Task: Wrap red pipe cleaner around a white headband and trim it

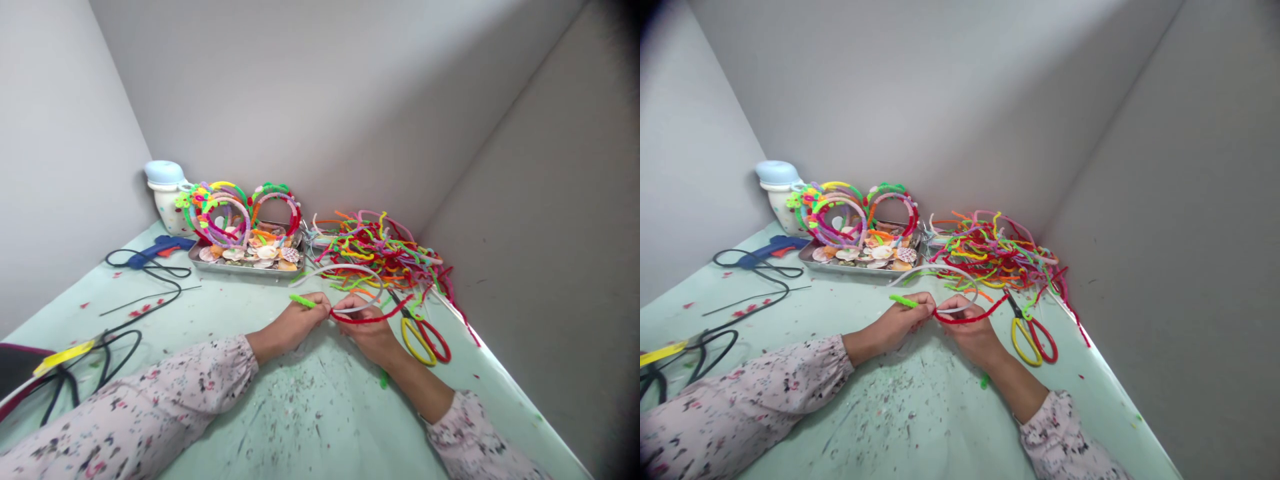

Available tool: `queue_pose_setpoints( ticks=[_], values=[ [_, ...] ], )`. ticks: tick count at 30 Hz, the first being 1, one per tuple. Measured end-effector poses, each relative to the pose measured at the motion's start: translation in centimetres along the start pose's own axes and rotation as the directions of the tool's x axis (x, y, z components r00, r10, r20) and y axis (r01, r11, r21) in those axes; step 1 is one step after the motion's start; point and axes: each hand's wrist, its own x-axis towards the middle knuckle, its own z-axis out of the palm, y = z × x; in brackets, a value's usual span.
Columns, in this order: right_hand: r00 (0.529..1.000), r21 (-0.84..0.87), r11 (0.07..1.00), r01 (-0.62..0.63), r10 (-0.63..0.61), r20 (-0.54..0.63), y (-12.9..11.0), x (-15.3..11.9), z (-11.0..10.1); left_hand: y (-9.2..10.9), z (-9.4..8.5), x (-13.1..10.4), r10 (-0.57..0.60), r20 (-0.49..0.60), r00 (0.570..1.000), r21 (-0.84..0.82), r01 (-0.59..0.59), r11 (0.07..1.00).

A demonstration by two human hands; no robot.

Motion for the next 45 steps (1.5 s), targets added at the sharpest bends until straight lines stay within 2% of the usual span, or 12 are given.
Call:
queue_pose_setpoints(
  ticks=[8,15,22,30,39,45],
  values=[
    [1.0,0.022,1.0,0.001,0.0,-0.006,-0.2,0.0,0.1,-0.5,0.0,0.1,0.0,-0.013,1.0,-0.001,0.0,1.0],
    [0.999,-0.043,0.998,0.049,-0.048,0.022,-0.4,-0.2,-0.1,-0.6,0.1,0.2,-0.009,-0.031,0.999,-0.011,0.009,1.0],
    [0.998,-0.043,0.998,0.043,-0.041,0.046,0.0,-0.2,-0.3,-0.9,0.2,0.2,-0.018,-0.055,0.998,0.015,0.018,1.0],
    [0.995,-0.092,0.995,0.044,-0.035,0.097,0.4,0.0,-0.6,-0.1,0.2,0.1,-0.027,-0.033,0.999,0.081,0.029,0.996],
    [0.994,-0.115,0.992,-0.049,0.059,0.091,0.7,0.3,-0.7,-0.9,0.2,0.7,0.027,-0.088,0.996,0.141,-0.014,0.99],
    [0.991,-0.13,0.984,-0.126,0.131,0.033,-0.3,0.5,-0.4,-1.5,0.5,1.2,-0.002,-0.136,0.991,0.171,0.025,0.985]
  ],
)
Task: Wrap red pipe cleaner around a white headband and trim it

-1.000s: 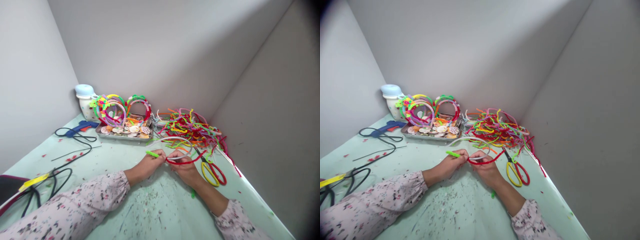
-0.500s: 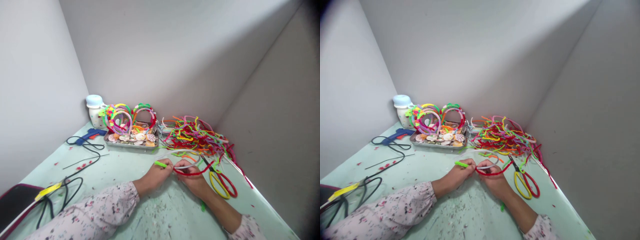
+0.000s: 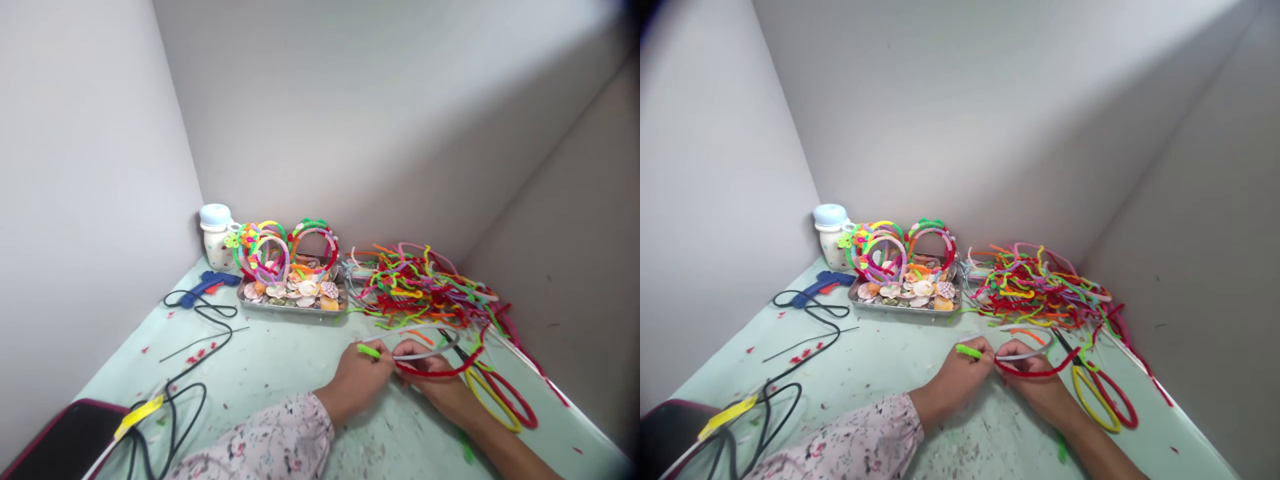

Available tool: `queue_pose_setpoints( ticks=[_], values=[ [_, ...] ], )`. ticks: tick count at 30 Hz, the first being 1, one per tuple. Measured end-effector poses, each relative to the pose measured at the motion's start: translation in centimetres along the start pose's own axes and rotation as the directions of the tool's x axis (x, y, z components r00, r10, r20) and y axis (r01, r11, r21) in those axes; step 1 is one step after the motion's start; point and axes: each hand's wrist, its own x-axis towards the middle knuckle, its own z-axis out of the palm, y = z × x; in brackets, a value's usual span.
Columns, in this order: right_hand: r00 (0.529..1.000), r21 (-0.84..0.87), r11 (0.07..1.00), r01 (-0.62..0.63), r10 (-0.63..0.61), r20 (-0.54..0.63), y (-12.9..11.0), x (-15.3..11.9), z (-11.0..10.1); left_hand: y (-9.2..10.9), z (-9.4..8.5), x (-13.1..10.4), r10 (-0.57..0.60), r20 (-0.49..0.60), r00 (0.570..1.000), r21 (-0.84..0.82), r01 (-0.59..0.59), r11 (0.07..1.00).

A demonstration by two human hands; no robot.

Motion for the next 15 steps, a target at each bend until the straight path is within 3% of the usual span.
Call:
queue_pose_setpoints(
  ticks=[7,15],
  values=[
    [1.0,-0.011,1.0,-0.007,0.007,0.021,-0.33,-0.09,-0.15,0.59,-0.49,-0.25,-0.029,0.036,0.999,-0.05,0.03,0.998],
    [0.996,-0.061,0.994,0.09,-0.09,0.005,0.49,-0.01,-0.24,0.76,-0.82,-0.34,-0.003,0.072,0.997,-0.128,0.012,0.992]
  ],
)
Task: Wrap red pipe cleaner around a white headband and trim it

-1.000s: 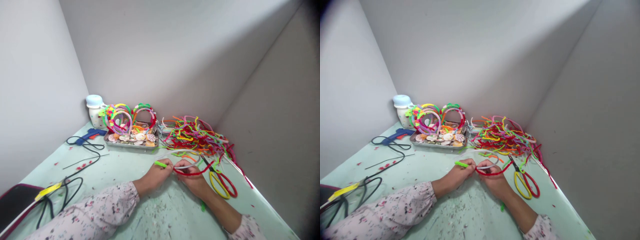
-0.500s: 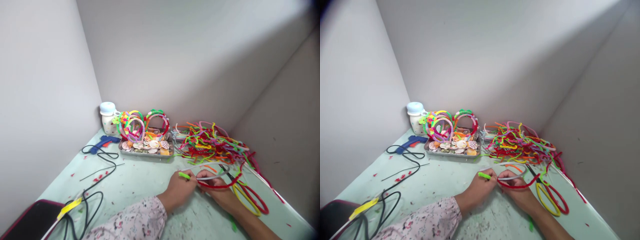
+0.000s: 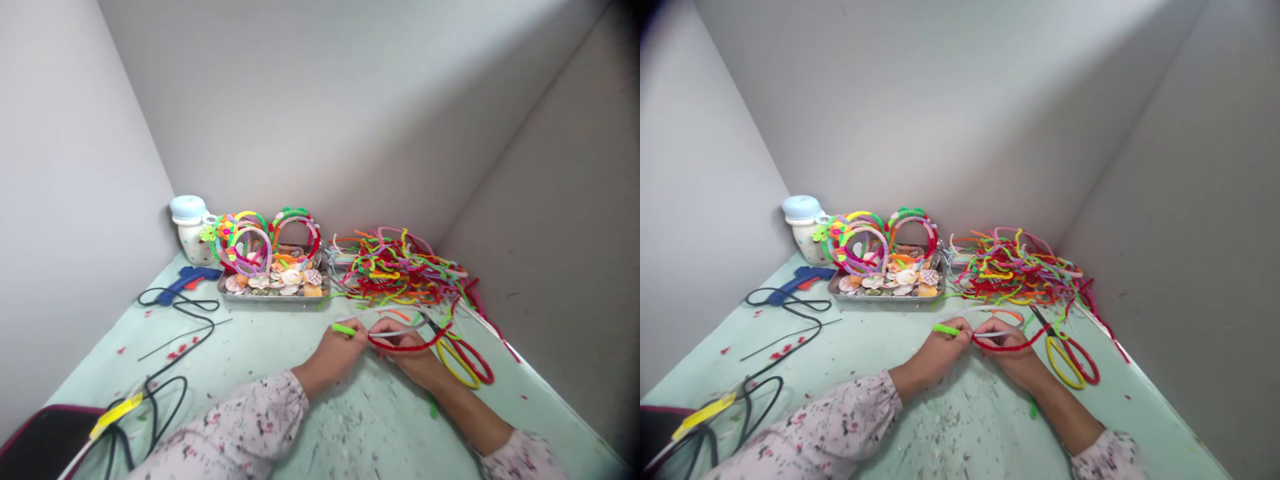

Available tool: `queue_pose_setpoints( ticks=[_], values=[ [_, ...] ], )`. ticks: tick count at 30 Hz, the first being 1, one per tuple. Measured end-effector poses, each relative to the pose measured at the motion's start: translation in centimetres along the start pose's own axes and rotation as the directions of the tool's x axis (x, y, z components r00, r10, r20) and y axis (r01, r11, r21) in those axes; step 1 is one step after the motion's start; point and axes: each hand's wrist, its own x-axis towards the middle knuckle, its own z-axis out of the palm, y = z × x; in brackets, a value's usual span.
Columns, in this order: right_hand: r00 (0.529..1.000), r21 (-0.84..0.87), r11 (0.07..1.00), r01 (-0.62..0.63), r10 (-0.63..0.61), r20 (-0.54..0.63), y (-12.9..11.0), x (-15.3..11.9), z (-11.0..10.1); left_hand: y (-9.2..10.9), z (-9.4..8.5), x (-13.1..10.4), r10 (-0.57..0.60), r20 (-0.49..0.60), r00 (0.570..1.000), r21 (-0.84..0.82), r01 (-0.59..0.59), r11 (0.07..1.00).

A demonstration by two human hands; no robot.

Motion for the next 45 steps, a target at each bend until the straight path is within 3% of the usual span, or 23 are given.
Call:
queue_pose_setpoints(
  ticks=[5,14,23,38,45],
  values=[
    [1.0,0.147,0.989,-0.006,0.005,0.008,0.4,0.1,0.2,0.0,-0.1,-0.1,0.028,0.029,0.999,-0.025,-0.027,0.999],
    [0.999,0.206,0.978,-0.034,0.031,0.02,-0.4,-0.1,0.1,-0.8,-0.1,0.0,-0.033,0.038,0.999,-0.038,0.034,0.999],
    [0.999,0.26,0.965,-0.026,0.018,0.033,-0.1,0.0,0.3,-1.0,-0.2,-0.1,-0.017,0.042,0.999,-0.044,0.019,0.999],
    [1.0,0.235,0.972,0.019,-0.018,-0.009,0.3,0.3,0.3,-0.9,0.0,-0.1,-0.055,-0.018,0.998,-0.056,0.054,0.997],
    [0.996,0.128,0.988,0.084,-0.08,-0.036,0.3,0.3,0.2,-0.8,-0.1,0.0,-0.09,-0.041,0.995,-0.084,0.087,0.993]
  ],
)
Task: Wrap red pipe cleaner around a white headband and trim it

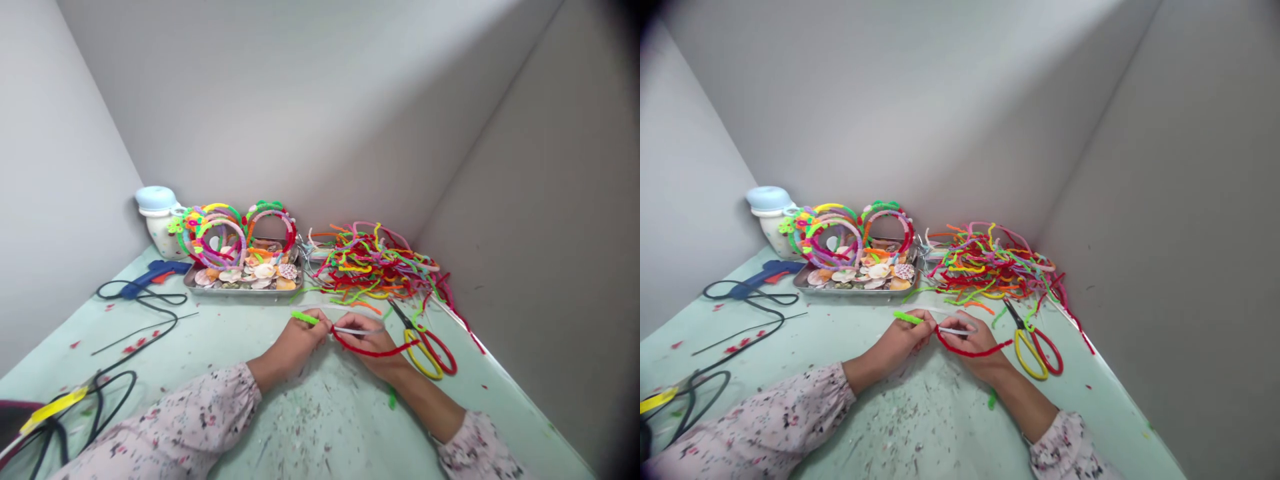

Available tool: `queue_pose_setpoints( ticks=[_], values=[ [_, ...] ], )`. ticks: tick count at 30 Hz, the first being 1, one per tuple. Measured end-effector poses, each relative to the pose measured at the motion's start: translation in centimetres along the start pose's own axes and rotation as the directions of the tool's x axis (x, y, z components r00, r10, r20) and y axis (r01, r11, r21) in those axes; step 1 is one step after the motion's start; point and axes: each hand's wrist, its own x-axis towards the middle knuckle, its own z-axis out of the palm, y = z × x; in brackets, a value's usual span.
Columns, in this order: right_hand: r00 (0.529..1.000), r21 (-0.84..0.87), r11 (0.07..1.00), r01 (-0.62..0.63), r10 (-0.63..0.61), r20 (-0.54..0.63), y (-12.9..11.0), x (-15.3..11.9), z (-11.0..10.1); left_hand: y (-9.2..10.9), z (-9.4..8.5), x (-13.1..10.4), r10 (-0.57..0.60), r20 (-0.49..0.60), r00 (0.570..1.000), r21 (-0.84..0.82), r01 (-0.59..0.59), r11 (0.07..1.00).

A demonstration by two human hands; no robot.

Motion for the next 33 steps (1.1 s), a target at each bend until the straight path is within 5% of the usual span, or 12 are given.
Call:
queue_pose_setpoints(
  ticks=[17,33],
  values=[
    [1.0,0.07,0.997,-0.017,0.017,-0.01,1.5,0.1,0.1,1.0,0.0,-0.4,0.022,0.063,0.998,0.025,-0.024,0.999],
    [0.997,-0.017,0.997,-0.079,0.079,0.003,-1.2,-0.5,0.2,0.6,0.1,-0.2,0.041,0.022,0.999,0.075,-0.043,0.996]
  ],
)
